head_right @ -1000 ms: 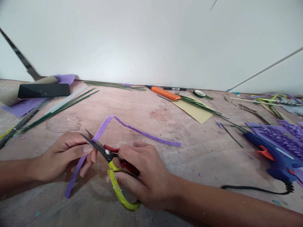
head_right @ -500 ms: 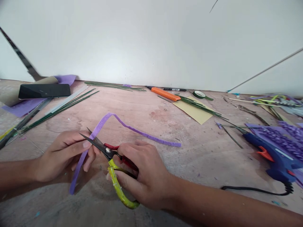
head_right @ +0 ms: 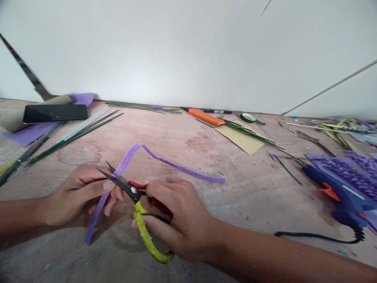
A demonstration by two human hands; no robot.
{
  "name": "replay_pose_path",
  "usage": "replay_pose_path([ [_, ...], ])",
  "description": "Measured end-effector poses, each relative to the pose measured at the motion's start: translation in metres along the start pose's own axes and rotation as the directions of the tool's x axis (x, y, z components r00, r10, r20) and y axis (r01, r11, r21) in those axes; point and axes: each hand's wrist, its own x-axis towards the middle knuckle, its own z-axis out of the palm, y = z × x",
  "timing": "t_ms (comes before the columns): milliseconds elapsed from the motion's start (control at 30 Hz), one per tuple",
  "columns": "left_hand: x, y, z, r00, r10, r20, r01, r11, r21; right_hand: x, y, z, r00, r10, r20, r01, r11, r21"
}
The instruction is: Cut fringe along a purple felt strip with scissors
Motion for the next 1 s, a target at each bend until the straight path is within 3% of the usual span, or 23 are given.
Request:
replay_pose_path([
  [633,0.0005,0.0008,0.0002,0.999,-0.048,0.022,0.048,0.999,-0.005,-0.0003,0.0003,0.0004,1.0,-0.001,-0.008,0.001,0.999,0.042],
  [800,0.0009,0.001,0.0001,0.998,-0.06,-0.017,0.059,0.998,-0.037,-0.0006,0.0003,0.0014,0.998,0.064,-0.024,-0.064,0.998,0.011],
  [933,0.0007,0.0031,0.0016,0.994,-0.014,-0.111,0.014,1.0,-0.001,0.0003,-0.0006,0.0008,0.997,0.068,-0.02,-0.069,0.997,-0.022],
  [1000,0.0001,0.0032,0.0019,0.994,0.006,-0.108,-0.003,1.0,0.027,0.0002,-0.0012,0.0006,0.998,0.065,-0.014,-0.065,0.997,-0.038],
])
